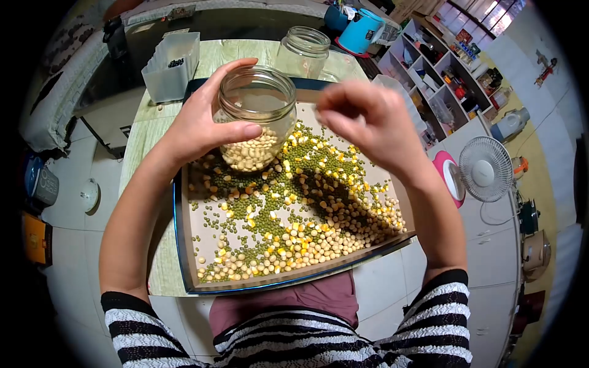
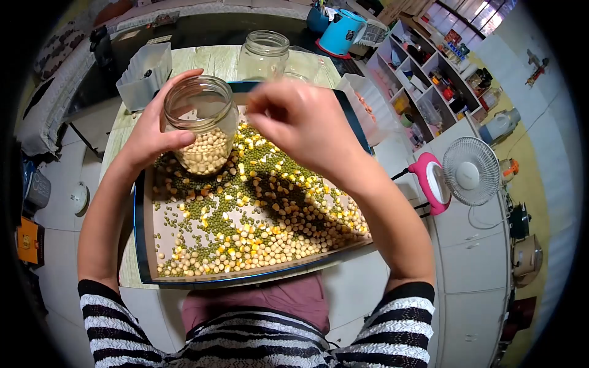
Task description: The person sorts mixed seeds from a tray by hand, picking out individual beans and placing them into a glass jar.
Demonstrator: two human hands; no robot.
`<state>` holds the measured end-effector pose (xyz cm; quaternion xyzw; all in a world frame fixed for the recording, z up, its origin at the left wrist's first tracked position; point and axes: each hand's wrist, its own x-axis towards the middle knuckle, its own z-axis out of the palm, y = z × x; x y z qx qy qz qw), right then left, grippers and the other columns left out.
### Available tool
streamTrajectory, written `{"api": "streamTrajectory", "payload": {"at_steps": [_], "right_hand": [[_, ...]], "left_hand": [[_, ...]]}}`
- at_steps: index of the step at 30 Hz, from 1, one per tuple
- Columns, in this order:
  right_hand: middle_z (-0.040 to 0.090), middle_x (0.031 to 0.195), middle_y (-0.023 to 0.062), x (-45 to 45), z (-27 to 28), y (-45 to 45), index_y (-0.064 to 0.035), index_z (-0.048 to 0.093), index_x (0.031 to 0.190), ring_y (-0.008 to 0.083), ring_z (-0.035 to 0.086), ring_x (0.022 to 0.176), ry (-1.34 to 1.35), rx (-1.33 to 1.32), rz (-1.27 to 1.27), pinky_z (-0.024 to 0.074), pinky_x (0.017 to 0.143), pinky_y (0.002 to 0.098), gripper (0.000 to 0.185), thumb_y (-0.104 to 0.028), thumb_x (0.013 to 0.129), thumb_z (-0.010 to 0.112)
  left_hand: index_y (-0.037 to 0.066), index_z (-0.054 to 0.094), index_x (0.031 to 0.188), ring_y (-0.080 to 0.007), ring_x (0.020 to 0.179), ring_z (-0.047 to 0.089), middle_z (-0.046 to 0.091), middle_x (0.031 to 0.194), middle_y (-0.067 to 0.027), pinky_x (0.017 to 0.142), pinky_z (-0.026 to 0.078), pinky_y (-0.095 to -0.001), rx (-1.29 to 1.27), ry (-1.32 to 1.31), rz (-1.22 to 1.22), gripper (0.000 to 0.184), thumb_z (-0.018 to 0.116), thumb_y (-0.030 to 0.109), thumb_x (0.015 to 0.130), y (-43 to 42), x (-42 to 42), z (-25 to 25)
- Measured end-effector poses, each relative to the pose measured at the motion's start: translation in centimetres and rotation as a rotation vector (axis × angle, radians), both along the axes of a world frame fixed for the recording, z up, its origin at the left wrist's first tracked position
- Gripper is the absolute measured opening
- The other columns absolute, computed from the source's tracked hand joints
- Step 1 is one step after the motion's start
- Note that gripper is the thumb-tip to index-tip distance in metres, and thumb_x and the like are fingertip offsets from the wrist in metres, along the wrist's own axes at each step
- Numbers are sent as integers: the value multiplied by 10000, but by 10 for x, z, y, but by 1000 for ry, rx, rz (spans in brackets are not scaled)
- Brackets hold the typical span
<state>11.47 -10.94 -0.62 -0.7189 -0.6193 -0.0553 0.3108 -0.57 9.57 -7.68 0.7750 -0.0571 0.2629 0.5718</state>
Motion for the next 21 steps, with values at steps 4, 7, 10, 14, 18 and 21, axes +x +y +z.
{"api": "streamTrajectory", "payload": {"at_steps": [4, 7, 10, 14, 18, 21], "right_hand": [[614, 742, 47, 10, -32, -57, -2, 609, 848, 93, 584, 677, 242, -408, -158, 484, 623, 239, 144, -37, 721, 667], [619, 732, 91, 13, -44, -86, -6, 603, 862, 163, 603, 646, 371, -500, -248, 480, 612, 274, 201, -65, 683, 673], [619, 764, 96, 14, -53, -99, -7, 605, 903, 166, 608, 665, 352, -507, -230, 487, 632, 279, 260, -57, 662, 690], [612, 788, 104, 11, -58, -98, 2, 606, 905, 176, 615, 694, 406, -514, -229, 494, 649, 288, 270, -60, 657, 691], [597, 780, 103, 9, -59, -91, -4, 604, 882, 186, 609, 682, 330, -560, -203, 493, 642, 292, 243, -65, 660, 682], [592, 777, 103, 10, -60, -89, -8, 598, 858, 191, 604, 674, 326, -573, -189, 491, 639, 297, 221, -68, 661, 678]], "left_hand": [[34, 360, 1294, -222, 1144, 452, 471, 1217, -142, 995, 324, -334, -14, -1, -4, 858, 767, 334, 600, -1, 1, 0], [80, 325, 1332, -225, 1214, 383, 435, 1262, -100, 1031, 257, -413, 2, 92, 21, 968, 718, 487, 547, -2, 1, 2], [76, 323, 1332, -224, 1215, 382, 436, 1260, -102, 1033, 254, -414, 0, 90, 29, 973, 720, 486, 544, -1, 1, 1], [69, 320, 1333, -224, 1215, 383, 436, 1259, -107, 1036, 250, -410, -16, 77, 24, 980, 721, 485, 541, -2, 2, 0], [42, 363, 1298, -220, 1161, 438, 468, 1227, -125, 993, 320, -350, -16, 1, -5, 859, 743, 353, 593, 0, 2, -2], [42, 362, 1299, -221, 1160, 439, 467, 1228, -126, 993, 319, -353, -14, 3, -2, 863, 744, 356, 592, 0, 2, -1]]}}
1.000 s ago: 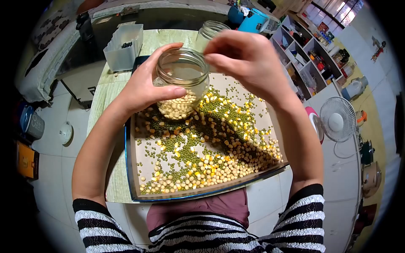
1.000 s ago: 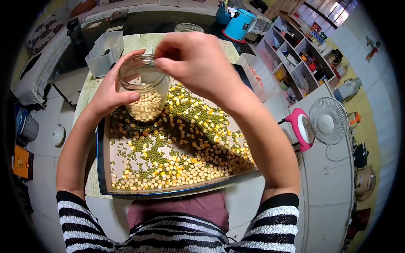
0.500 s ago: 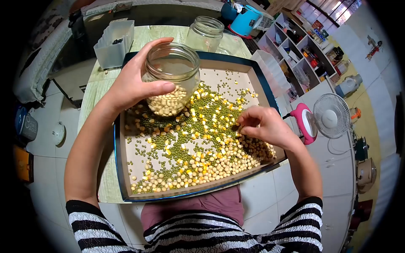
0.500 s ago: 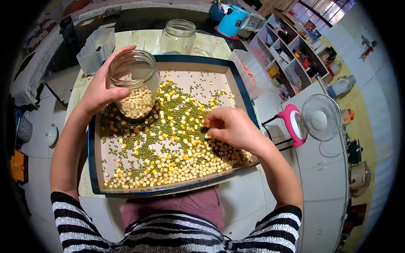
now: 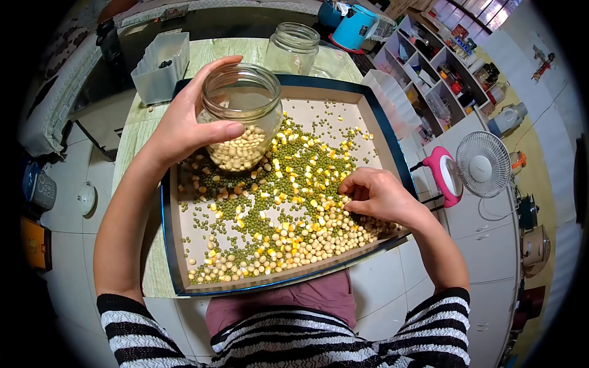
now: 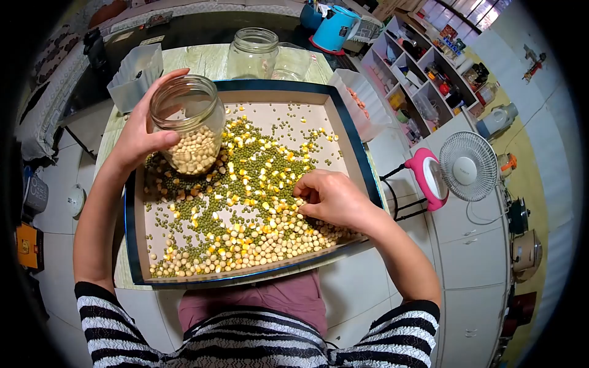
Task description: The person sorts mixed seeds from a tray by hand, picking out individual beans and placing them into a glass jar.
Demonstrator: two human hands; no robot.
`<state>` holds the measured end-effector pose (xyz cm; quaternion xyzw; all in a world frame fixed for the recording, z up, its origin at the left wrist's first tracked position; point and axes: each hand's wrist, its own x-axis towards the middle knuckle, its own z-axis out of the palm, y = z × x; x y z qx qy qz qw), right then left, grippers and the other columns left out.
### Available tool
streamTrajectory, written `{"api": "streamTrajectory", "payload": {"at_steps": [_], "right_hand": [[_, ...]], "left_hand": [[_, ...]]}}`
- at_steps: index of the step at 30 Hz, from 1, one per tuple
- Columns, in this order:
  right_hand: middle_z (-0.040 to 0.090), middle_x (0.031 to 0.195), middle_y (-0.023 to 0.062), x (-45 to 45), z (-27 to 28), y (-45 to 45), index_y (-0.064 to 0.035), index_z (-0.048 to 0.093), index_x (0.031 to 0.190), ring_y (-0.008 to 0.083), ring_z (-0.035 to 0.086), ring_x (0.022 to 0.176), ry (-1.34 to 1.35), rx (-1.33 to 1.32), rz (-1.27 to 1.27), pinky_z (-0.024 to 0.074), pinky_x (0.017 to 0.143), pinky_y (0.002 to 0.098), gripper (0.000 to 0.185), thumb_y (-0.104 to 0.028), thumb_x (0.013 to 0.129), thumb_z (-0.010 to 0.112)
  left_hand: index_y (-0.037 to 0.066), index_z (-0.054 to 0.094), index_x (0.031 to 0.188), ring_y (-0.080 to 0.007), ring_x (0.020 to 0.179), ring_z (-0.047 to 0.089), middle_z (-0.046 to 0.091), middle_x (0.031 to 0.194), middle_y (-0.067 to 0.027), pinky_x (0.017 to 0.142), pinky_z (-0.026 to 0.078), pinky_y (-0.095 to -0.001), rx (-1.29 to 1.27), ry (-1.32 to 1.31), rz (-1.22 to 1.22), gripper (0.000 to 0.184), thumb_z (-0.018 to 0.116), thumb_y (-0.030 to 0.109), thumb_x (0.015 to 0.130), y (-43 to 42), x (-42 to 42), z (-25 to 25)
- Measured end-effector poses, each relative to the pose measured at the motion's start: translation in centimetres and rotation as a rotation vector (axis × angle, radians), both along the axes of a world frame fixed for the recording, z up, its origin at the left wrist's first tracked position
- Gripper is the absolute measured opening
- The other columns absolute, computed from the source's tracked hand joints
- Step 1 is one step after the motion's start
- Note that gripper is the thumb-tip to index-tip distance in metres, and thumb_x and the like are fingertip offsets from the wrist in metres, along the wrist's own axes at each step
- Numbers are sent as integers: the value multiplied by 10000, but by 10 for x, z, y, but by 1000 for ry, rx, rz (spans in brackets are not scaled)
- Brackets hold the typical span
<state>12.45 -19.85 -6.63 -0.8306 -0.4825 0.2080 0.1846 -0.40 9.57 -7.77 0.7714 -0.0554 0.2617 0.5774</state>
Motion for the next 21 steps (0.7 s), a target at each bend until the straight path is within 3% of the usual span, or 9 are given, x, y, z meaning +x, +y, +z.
{"api": "streamTrajectory", "payload": {"at_steps": [13, 21], "right_hand": [[584, 722, 102, -2, 2, 1, -20, 581, 773, 209, 594, 662, -34, -48, 18, 478, 625, 307, 121, -84, 681, 627], [630, 745, 105, 1, 1, -3, -30, 636, 845, 205, 611, 675, 5, 0, -36, 483, 643, 298, 137, -63, 714, 612]], "left_hand": [[56, 364, 1303, -225, 1159, 435, 462, 1234, -119, 989, 320, -358, -7, 7, 18, 888, 748, 391, 576, 0, 0, -2], [56, 363, 1303, -229, 1164, 432, 462, 1234, -122, 984, 325, -362, 2, 6, 17, 893, 744, 402, 573, 1, 1, -2]]}}
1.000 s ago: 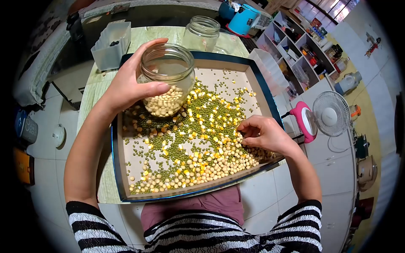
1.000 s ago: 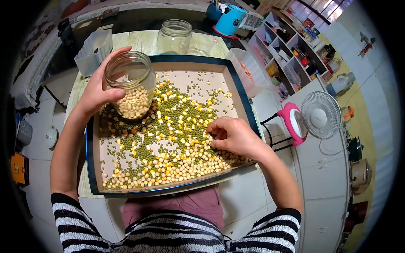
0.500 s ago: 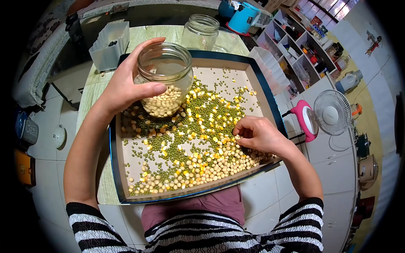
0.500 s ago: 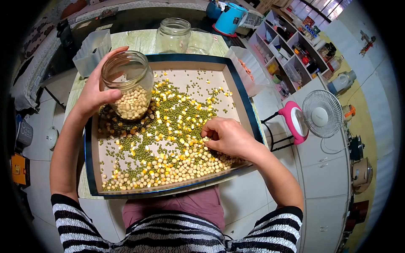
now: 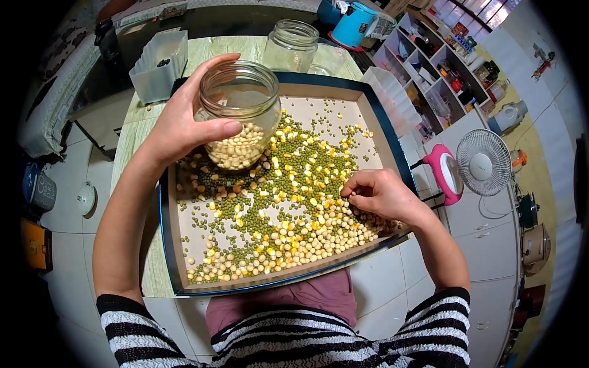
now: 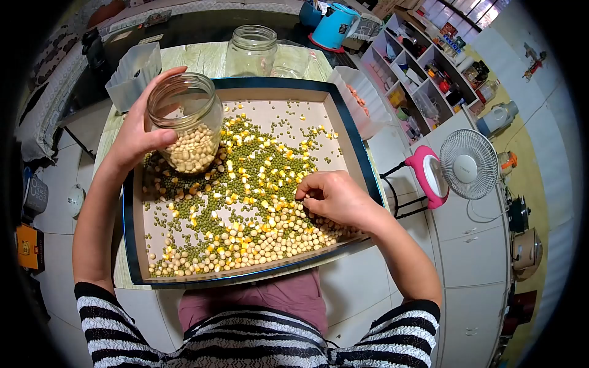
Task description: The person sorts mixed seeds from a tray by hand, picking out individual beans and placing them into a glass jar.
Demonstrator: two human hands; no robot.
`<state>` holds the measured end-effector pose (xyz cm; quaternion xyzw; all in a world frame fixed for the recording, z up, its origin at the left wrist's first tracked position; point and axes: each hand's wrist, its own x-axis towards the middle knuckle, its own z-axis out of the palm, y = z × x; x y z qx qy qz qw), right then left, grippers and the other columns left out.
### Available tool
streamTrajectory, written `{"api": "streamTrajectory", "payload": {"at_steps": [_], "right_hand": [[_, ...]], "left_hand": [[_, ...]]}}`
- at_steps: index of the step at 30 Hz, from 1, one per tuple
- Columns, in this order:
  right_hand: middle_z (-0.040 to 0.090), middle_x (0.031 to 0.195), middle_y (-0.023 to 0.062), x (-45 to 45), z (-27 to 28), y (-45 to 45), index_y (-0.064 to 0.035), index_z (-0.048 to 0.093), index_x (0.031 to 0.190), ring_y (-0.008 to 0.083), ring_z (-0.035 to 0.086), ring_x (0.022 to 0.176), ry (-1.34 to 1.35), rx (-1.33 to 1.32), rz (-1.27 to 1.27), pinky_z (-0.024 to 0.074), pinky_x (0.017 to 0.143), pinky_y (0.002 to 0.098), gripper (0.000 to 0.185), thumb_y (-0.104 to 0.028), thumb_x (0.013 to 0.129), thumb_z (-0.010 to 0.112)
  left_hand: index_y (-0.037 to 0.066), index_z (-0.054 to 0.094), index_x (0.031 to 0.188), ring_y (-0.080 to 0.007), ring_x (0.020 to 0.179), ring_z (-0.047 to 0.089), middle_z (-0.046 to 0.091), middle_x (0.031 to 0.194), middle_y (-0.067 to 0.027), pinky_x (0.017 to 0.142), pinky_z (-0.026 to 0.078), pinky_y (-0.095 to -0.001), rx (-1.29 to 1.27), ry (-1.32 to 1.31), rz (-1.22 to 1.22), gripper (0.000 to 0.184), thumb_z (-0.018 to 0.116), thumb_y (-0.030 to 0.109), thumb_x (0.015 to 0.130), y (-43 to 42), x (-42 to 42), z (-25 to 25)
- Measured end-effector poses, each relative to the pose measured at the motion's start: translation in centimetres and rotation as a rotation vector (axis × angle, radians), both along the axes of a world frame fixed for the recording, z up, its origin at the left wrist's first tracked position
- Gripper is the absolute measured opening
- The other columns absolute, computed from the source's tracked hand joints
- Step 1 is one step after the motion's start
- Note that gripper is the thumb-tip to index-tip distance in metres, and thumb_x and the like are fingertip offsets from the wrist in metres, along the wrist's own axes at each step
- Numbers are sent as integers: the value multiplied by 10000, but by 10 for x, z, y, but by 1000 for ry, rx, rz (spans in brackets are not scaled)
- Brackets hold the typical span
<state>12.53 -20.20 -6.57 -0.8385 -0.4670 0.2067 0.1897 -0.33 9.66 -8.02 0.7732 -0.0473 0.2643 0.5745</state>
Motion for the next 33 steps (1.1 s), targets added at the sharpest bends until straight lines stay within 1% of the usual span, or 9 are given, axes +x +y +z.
{"api": "streamTrajectory", "payload": {"at_steps": [11, 13, 17, 18, 24, 26, 28, 29, 33], "right_hand": [[664, 815, 70, 6, 1, -5, 2, 639, 920, 117, 620, 751, 252, 40, -95, 482, 672, 246, 153, -38, 774, 618], [661, 782, 51, 9, -2, -6, 22, 638, 915, 94, 609, 719, 377, 76, -163, 483, 655, 231, 145, -19, 778, 614], [654, 730, 46, 8, 19, 3, 19, 649, 898, 75, 600, 650, 378, 113, -241, 494, 622, 217, 131, -18, 776, 622], [654, 739, 57, 15, 20, 4, 32, 648, 896, 78, 606, 666, 274, 155, -195, 499, 625, 213, 131, -20, 778, 621], [640, 773, 70, 4, 74, 67, 47, 640, 920, 97, 599, 665, 97, 539, 116, 507, 620, 210, 144, -15, 791, 627], [641, 677, 75, -8, 79, 94, 22, 661, 857, 97, 598, 602, 98, 636, 156, 488, 570, 222, 131, -21, 741, 618], [644, 685, 111, -8, 72, 119, -2, 664, 839, 134, 618, 595, -110, 658, 252, 486, 564, 248, 123, -43, 729, 624], [638, 702, 140, -11, 69, 129, -16, 661, 821, 185, 636, 614, -99, 663, 256, 487, 569, 278, 115, -57, 720, 627], [644, 736, 149, -13, 67, 147, -24, 663, 823, 224, 645, 670, -306, 631, 323, 496, 615, 309, 121, -76, 717, 636]], "left_hand": [[60, 361, 1305, -231, 1170, 428, 458, 1240, -124, 990, 320, -380, 9, 15, 10, 890, 735, 405, 575, 0, 0, 1], [58, 362, 1304, -226, 1170, 428, 456, 1242, -126, 990, 319, -377, 11, 11, 2, 872, 737, 380, 586, 1, 0, 0], [52, 359, 1304, -222, 1170, 429, 455, 1243, -129, 989, 318, -363, -6, 2, -18, 856, 741, 344, 596, -1, -1, 2], [49, 357, 1304, -222, 1167, 431, 456, 1241, -130, 990, 318, -356, -9, -5, -25, 853, 745, 332, 598, 0, -1, 2], [44, 348, 1306, -223, 1160, 437, 457, 1232, -132, 993, 321, -343, -4, 18, -11, 862, 755, 325, 600, -1, -3, 4], [44, 345, 1307, -222, 1159, 438, 457, 1230, -133, 995, 321, -343, 8, 30, -2, 862, 758, 319, 601, -3, -3, 7], [81, 316, 1336, -205, 1209, 386, 422, 1275, -88, 1022, 261, -394, -12, 98, -6, 960, 725, 430, 540, -5, -3, 9], [45, 335, 1310, -209, 1146, 445, 463, 1217, -129, 999, 321, -332, -38, 12, -62, 854, 771, 268, 610, -3, -3, 7], [45, 337, 1309, -205, 1142, 447, 461, 1218, -127, 998, 322, -330, -46, 24, -52, 853, 772, 269, 610, -3, -4, 7]]}}
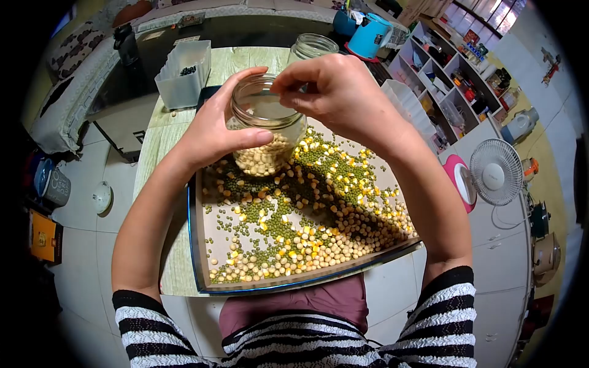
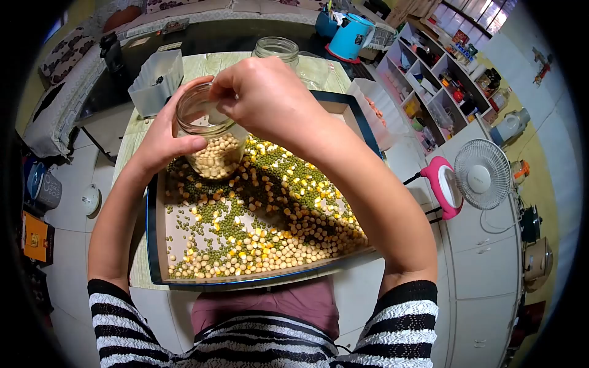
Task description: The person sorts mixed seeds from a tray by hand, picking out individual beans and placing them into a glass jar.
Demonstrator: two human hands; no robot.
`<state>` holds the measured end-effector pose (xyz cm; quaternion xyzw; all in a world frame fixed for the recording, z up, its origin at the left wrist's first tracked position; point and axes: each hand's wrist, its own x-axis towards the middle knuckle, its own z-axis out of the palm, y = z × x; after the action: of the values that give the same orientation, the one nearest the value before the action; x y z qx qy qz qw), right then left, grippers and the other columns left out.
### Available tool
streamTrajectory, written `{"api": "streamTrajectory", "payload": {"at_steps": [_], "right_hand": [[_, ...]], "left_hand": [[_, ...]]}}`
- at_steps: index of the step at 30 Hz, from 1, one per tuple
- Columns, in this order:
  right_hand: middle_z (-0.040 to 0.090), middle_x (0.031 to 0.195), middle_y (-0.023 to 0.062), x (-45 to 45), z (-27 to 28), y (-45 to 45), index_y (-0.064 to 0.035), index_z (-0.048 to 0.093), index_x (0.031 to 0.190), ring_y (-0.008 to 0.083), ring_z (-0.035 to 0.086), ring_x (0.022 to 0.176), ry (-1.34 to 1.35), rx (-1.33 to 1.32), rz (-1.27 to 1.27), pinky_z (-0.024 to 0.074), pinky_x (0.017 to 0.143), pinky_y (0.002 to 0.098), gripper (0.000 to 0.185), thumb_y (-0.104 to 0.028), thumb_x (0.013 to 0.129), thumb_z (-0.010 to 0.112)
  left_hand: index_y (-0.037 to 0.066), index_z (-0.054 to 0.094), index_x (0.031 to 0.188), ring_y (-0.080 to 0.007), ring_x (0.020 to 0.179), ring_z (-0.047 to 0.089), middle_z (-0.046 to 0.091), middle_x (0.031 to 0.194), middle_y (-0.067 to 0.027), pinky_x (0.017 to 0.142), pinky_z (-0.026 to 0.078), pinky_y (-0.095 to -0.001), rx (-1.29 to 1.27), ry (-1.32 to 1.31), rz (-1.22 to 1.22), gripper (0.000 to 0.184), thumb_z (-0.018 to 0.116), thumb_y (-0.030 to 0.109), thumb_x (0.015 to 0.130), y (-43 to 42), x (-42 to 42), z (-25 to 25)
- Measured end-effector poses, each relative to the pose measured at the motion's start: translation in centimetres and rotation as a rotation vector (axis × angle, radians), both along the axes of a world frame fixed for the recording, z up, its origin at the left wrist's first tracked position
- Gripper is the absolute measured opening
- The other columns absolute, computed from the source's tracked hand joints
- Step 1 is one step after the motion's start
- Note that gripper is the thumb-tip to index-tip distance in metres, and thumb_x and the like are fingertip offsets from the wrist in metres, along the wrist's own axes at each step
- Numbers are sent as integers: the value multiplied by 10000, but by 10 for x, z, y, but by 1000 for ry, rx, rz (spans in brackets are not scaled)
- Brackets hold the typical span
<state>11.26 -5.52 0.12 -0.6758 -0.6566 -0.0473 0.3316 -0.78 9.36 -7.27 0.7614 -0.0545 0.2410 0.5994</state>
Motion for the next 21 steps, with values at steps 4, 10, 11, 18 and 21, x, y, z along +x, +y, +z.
{"api": "streamTrajectory", "payload": {"at_steps": [4, 10, 11, 18, 21], "right_hand": [[646, 772, 134, -1, 4, -12, -34, 661, 865, 213, 633, 659, -5, 9, -59, 496, 623, 303, 159, -112, 727, 653], [634, 764, 101, 8, -15, -80, -21, 645, 885, 143, 610, 646, 188, -148, -218, 490, 615, 263, 155, -85, 744, 643], [634, 757, 98, 13, -24, -94, -15, 641, 888, 134, 608, 651, 221, -207, -245, 489, 617, 257, 153, -75, 748, 632], [635, 725, 66, 29, -58, -165, 4, 623, 907, 106, 597, 663, 525, -523, -488, 476, 627, 246, 208, -21, 702, 642], [635, 730, 69, 24, -59, -172, 6, 623, 903, 116, 600, 668, 464, -568, -515, 480, 631, 250, 212, -20, 694, 649]], "left_hand": [[59, 323, 1323, -209, 1177, 418, 440, 1249, -113, 1010, 296, -356, 19, 49, 21, 906, 749, 356, 581, -2, 1, 1], [45, 351, 1303, -222, 1160, 439, 468, 1224, -135, 987, 326, -338, 53, -16, 36, 866, 765, 341, 603, 4, 3, -5], [45, 356, 1302, -222, 1161, 439, 467, 1229, -135, 983, 328, -339, 56, -21, 39, 867, 763, 355, 601, 4, 4, -6], [69, 366, 1305, -212, 1162, 434, 470, 1234, -105, 978, 325, -354, 45, -37, 32, 856, 738, 363, 593, 5, 6, -10], [58, 310, 1336, -218, 1210, 391, 432, 1261, -109, 1048, 235, -399, 30, 42, 56, 1000, 732, 485, 536, 1, 5, -5]]}}
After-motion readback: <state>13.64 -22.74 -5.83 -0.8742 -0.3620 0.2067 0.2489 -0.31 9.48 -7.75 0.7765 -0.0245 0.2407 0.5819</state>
